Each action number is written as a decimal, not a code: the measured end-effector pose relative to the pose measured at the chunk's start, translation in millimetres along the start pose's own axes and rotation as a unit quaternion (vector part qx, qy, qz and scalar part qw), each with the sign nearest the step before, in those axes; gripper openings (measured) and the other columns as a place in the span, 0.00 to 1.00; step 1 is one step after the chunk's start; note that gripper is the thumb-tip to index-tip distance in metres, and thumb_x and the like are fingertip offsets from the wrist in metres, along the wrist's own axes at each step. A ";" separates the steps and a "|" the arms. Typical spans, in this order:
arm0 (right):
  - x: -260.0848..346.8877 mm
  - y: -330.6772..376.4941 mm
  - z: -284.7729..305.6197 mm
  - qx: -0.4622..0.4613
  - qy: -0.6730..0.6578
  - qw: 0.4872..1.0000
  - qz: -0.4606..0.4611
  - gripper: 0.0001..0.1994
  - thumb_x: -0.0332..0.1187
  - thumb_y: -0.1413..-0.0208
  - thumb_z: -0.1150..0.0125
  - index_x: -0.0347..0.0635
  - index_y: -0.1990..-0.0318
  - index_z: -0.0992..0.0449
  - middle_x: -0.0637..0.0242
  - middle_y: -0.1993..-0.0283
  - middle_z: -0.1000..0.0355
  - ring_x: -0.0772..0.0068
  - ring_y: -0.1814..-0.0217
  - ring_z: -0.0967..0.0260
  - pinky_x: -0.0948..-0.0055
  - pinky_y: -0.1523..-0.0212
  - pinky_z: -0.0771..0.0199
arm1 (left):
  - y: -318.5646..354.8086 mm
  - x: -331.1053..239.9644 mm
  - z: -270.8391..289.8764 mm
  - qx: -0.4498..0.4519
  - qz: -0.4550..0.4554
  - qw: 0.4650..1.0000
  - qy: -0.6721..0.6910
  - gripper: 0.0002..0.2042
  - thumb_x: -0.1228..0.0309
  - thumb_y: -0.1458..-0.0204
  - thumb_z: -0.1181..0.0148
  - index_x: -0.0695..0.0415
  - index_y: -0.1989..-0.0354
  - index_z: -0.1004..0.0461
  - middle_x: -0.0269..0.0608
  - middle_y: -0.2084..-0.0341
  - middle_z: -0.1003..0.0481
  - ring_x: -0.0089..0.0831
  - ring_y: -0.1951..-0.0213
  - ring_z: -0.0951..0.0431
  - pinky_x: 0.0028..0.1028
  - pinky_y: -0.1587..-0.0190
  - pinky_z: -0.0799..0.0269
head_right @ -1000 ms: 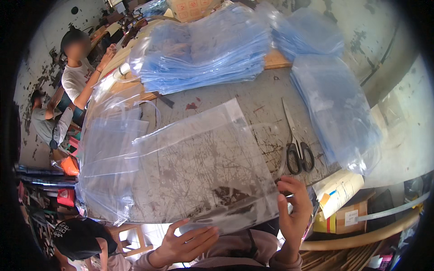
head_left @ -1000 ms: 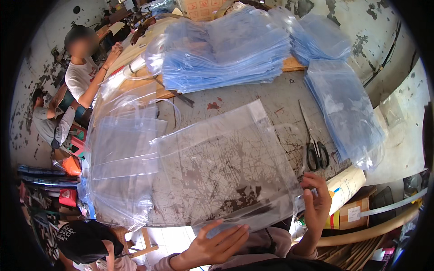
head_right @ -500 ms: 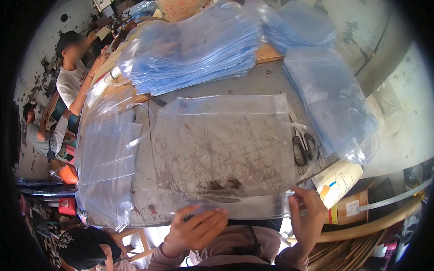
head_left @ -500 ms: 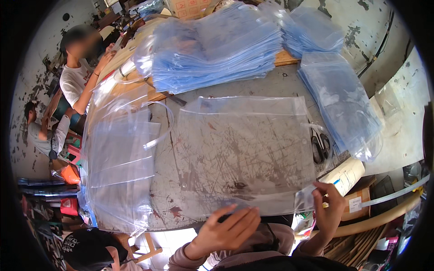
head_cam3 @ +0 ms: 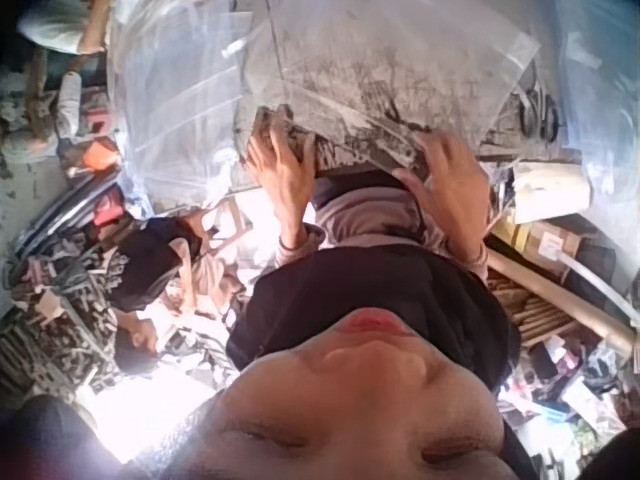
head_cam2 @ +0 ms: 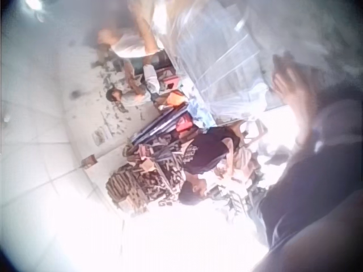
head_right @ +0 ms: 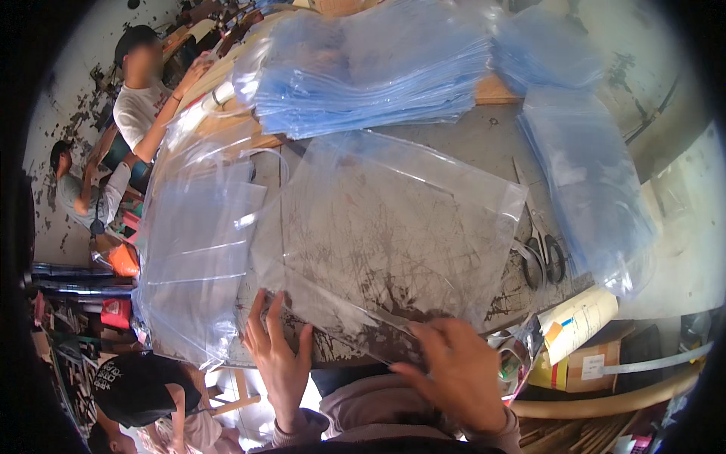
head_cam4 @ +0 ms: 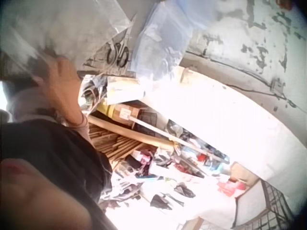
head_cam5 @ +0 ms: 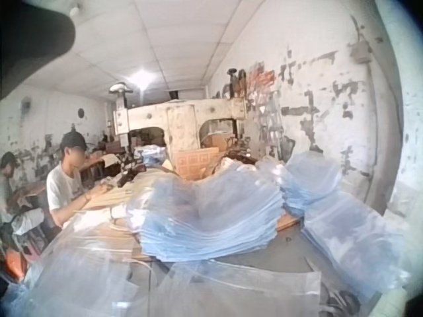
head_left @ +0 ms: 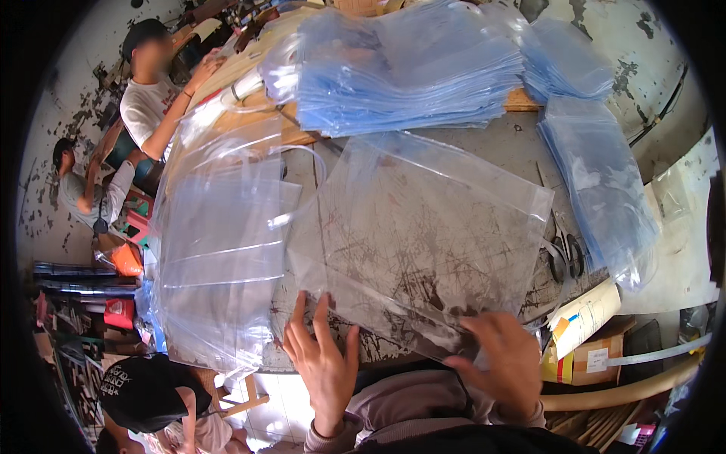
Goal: The person trims the edges of clear plastic bags using scissors, then aligns and stacks the plastic bags on the table by hand.
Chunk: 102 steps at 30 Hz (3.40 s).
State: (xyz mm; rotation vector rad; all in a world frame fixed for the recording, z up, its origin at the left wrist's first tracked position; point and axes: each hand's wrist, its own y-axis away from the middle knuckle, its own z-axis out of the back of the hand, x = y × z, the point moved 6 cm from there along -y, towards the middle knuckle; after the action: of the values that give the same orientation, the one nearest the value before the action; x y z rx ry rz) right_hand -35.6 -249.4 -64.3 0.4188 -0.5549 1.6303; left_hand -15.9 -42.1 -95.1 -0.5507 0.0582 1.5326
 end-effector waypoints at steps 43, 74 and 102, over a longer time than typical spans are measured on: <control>-76.0 -37.1 9.0 0.099 -0.127 0.981 -0.107 0.07 0.30 0.51 0.43 0.38 0.76 0.23 0.65 0.82 0.27 0.73 0.83 0.32 0.78 0.79 0.38 | -22.8 -62.9 -25.7 -0.008 -0.129 0.990 -0.058 0.21 0.62 0.58 0.39 0.45 0.51 0.27 0.30 0.42 0.38 0.26 0.63 0.37 0.33 0.57 0.52; -44.2 41.2 22.5 0.289 -0.086 0.930 0.212 0.08 0.39 0.53 0.38 0.47 0.70 0.23 0.72 0.75 0.27 0.71 0.78 0.29 0.74 0.82 0.34 | -29.7 15.9 46.0 0.001 -0.166 0.963 0.211 0.24 0.49 0.50 0.47 0.63 0.63 0.27 0.40 0.75 0.24 0.32 0.75 0.24 0.24 0.75 0.34; -36.5 45.6 -40.6 0.280 -0.114 0.936 0.180 0.22 0.46 0.49 0.45 0.45 0.50 0.31 0.61 0.61 0.29 0.57 0.56 0.31 0.62 0.62 0.27 | -7.6 65.7 118.6 -0.286 -0.108 0.942 -0.136 0.15 0.78 0.46 0.59 0.61 0.55 0.26 0.47 0.49 0.30 0.43 0.47 0.31 0.34 0.50 0.34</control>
State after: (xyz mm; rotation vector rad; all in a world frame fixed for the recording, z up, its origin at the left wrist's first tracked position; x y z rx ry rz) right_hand -74.0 -259.4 -123.4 0.9837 -0.3392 2.1079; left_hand -40.3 63.4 -13.1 -0.7666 -0.6599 1.3882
